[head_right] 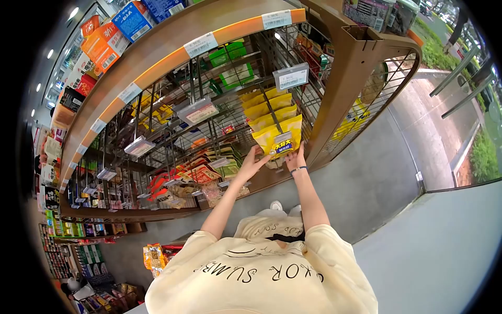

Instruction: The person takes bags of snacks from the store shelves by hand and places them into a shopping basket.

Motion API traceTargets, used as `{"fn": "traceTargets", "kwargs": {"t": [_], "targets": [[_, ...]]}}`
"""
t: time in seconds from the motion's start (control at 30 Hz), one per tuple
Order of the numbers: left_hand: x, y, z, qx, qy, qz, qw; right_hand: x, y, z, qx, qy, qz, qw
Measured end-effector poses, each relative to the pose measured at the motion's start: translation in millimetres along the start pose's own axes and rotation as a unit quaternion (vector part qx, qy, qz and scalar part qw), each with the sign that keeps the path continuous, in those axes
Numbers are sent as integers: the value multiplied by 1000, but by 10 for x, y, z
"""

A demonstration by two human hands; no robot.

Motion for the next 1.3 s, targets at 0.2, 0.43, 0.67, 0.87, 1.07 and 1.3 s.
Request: {"fn": "traceTargets", "kwargs": {"t": [0.2,0.43,0.67,0.87,1.07,1.3], "targets": [[-239,-155,-75,-33,47,66,996,32,51,-48,-20,-4,-71,997],[-74,-139,46,-20,43,54,997,102,126,78,-19,-71,-74,995],[-214,-238,135,-2,51,69,996,-60,168,404,-77,-97,29,992],[-138,-296,231,39,34,146,988,-367,53,717,-101,-78,163,978],[-166,-371,324,68,63,98,991,-506,113,719,-104,-18,347,932],[-57,-403,420,141,34,121,982,-577,17,735,-146,61,425,891]]}}
Point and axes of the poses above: each hand's wrist, its own z-axis away from the middle knuckle, its own y-axis out of the back of the hand, x = y × z, the point moved 6 cm from there along -z, towards the middle knuckle, and after that the axes turned 3 degrees about -x, right-handed, at the moved point
